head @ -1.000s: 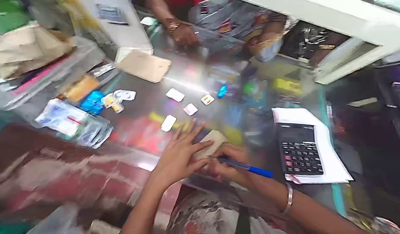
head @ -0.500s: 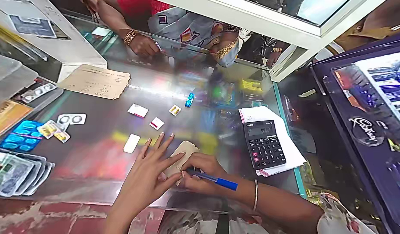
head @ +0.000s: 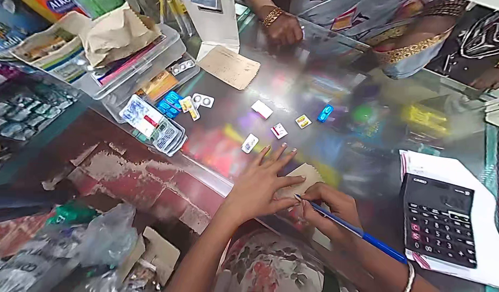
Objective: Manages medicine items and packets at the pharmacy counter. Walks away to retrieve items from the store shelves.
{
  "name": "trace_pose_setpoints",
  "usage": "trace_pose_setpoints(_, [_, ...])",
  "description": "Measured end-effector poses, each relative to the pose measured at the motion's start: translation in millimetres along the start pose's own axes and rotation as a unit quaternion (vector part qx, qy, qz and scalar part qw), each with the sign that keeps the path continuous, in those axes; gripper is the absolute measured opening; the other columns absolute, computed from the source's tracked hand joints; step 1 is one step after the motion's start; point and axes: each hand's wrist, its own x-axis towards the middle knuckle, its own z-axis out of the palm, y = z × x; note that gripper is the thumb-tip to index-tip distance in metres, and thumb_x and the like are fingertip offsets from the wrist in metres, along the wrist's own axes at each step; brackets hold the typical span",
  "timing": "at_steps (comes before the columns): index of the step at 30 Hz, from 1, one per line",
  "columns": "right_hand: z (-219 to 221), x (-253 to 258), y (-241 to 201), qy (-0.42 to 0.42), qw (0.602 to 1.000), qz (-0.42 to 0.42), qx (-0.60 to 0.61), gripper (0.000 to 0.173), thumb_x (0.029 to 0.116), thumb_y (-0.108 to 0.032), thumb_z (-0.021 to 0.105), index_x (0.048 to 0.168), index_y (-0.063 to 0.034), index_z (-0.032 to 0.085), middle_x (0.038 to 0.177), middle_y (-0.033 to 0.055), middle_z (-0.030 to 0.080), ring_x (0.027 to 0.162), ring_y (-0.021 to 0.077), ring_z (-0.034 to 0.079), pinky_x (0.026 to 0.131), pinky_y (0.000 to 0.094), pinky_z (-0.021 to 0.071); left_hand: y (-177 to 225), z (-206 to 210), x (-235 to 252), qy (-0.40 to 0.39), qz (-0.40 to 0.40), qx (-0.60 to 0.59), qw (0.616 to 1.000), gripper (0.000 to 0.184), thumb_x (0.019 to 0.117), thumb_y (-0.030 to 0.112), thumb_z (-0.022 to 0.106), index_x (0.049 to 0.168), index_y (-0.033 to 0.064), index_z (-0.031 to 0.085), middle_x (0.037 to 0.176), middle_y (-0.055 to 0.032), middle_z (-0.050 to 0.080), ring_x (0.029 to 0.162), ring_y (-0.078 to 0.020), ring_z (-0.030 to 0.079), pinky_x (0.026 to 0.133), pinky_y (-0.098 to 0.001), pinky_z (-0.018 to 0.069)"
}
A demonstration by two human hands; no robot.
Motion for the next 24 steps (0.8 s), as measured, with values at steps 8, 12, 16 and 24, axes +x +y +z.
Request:
trace_pose_setpoints(8, [1.8, 0.5, -1.1, -0.006, 1.000, -0.004, -0.026, 0.013, 0.0869, -0.015, 0.067, 0.085, -0.0026, 0.070, 0.080, 0.0039, 0.068, 0.071, -0.0019, 0.061, 0.063, 0.0091, 0.0491, 0.7, -1.7, 0.2, -0.007, 0.002, 0.000, 1.000, 0.043, 0.0966, 0.053, 0.060, 0.133, 0.0313, 0.070, 0.162, -0.0117, 0.040, 0.154, -0.0312, 0.027, 0.124, -0.0608, 0.0162])
trace_pose_setpoints(12, [1.9, 0.0, -1.2, 0.002, 1.000, -0.001, -0.027, 0.014, 0.0858, -0.016, 0.068, 0.084, -0.0028, 0.069, 0.080, 0.0036, 0.067, 0.072, -0.0020, 0.061, 0.064, 0.0091, 0.0492, 0.3, -1.5, 0.3, -0.010, 0.001, 0.004, 1.000, 0.044, 0.0959, 0.054, 0.060, 0.133, 0.0316, 0.069, 0.162, -0.0116, 0.040, 0.155, -0.0312, 0.027, 0.124, -0.0608, 0.0167])
trace_pose_setpoints(16, [1.3, -0.8, -2.6, 0.007, 0.999, 0.006, -0.037, 0.015, 0.0857, -0.017, 0.069, 0.083, -0.0027, 0.070, 0.079, 0.0036, 0.067, 0.072, -0.0023, 0.061, 0.063, 0.0090, 0.0490, 1.0, -1.9, 0.5, -0.012, -0.001, 0.004, 1.000, 0.044, 0.0963, 0.054, 0.059, 0.133, 0.0318, 0.069, 0.161, -0.0120, 0.041, 0.154, -0.0317, 0.028, 0.124, -0.0613, 0.0169])
trace_pose_setpoints(24, [0.9, -0.9, -1.7, 0.013, 0.999, 0.000, -0.042, 0.014, 0.0876, -0.017, 0.068, 0.085, -0.0029, 0.070, 0.082, 0.0034, 0.067, 0.074, -0.0023, 0.062, 0.065, 0.0087, 0.0500, 1.6, -2.2, 1.0, -0.013, -0.004, -0.007, 1.000, 0.044, 0.0966, 0.054, 0.059, 0.133, 0.0313, 0.070, 0.162, -0.0120, 0.040, 0.154, -0.0323, 0.027, 0.124, -0.0611, 0.0165])
